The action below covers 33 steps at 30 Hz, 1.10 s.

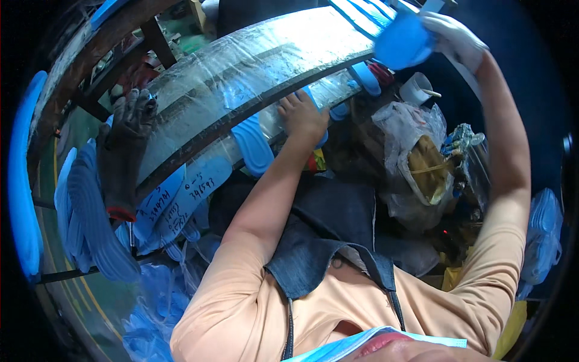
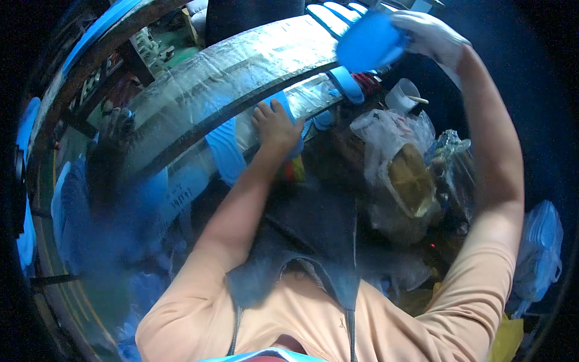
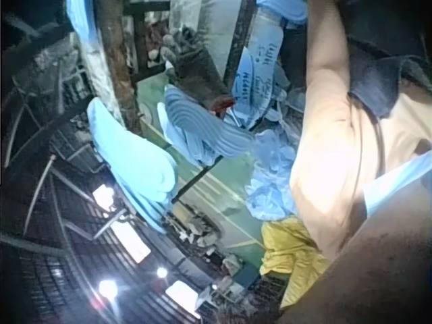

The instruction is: The person picks up blue shoe insoles from a plastic bag and stacks them on a metal shelf. The person handles the insoles one by one, placing them in a neat row on the shelf.

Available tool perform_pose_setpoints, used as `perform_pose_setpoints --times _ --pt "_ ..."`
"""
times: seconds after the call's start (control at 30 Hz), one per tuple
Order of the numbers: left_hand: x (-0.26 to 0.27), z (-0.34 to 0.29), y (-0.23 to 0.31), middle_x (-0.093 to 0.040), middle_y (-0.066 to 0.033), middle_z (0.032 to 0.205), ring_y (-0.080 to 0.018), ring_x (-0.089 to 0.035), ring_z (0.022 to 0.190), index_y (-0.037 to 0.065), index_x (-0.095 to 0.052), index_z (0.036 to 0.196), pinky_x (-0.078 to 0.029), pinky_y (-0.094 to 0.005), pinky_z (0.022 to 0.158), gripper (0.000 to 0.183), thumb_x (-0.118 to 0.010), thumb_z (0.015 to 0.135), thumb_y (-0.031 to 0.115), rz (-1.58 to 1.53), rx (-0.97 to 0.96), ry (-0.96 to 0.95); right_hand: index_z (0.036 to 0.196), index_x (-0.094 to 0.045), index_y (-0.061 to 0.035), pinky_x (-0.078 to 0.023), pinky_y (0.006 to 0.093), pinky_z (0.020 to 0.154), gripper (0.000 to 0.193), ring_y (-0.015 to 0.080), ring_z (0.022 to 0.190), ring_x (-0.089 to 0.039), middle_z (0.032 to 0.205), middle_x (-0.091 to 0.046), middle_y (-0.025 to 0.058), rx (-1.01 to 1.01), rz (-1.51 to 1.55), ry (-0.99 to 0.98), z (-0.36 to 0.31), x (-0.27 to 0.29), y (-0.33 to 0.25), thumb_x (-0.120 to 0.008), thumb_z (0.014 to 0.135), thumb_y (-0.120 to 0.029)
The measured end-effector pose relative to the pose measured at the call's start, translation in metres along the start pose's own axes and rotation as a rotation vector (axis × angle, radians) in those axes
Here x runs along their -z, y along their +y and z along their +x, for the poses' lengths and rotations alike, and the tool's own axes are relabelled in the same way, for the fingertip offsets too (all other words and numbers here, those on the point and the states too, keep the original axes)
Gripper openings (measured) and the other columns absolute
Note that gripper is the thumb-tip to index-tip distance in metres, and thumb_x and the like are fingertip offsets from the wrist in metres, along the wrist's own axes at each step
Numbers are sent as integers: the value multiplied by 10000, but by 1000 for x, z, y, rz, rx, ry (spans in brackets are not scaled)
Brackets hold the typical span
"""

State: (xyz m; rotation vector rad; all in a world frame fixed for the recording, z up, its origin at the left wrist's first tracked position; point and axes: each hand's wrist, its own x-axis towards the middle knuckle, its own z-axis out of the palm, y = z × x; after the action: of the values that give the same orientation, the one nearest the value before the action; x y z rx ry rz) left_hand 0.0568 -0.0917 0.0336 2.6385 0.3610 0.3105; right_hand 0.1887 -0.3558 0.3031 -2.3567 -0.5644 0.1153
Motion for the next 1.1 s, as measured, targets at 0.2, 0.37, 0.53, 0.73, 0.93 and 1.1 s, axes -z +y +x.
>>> perform_pose_setpoints --times 0.2,0.37,0.53,0.73,0.93,1.1 --pt "-2 -1 -7 -381 -317 1370 -445 -365 1285 -86 -349 1381 -286 -553 1063 885 -698 796 479 -41 -30 43 956 -702 -41 -500 332 616 435 182 674 -619 773 -668 102 39 -290 -105 92 -110 -38 -570 934 -455" --pt "-5 -2 2 -410 -294 1339 -433 -371 1280 -78 -395 1341 -303 -557 1049 838 -730 776 442 -84 -93 88 1157 -631 -42 -467 406 905 466 329 1053 -604 1120 -642 180 316 -1269 -55 207 -101 41 -558 899 -423" --pt "4 1 -5 -395 -302 1349 -442 -351 1289 -98 -390 1338 -279 -574 1070 835 -724 784 431 -128 -69 -14 998 -708 -15 -529 430 823 553 332 968 -681 1005 -707 163 384 -1253 -108 212 -138 17 -488 917 -516" --pt "4 -1 -5 -460 -257 1369 -395 -369 1326 -52 -393 1364 -249 -535 1104 784 -685 808 417 -12 -21 11 1088 -697 22 -523 409 874 806 331 992 -681 1108 -674 235 111 -1006 -62 159 -173 -50 -638 715 -691" --pt "-17 9 -7 -388 -353 1313 -488 -380 1225 -130 -400 1310 -329 -570 1039 731 -667 773 288 -107 -138 117 1272 -600 -78 -506 396 917 698 334 1068 -646 1155 -670 178 138 -997 44 135 -133 -35 -607 809 -599" --pt "13 6 -35 -473 -345 1276 -481 -461 1223 -29 -395 1383 -377 -497 1058 721 -617 733 187 -279 -81 190 1347 -514 -62 -387 436 1058 658 379 1241 -510 1349 -537 215 99 -838 -113 -32 -85 -160 -508 871 -516"
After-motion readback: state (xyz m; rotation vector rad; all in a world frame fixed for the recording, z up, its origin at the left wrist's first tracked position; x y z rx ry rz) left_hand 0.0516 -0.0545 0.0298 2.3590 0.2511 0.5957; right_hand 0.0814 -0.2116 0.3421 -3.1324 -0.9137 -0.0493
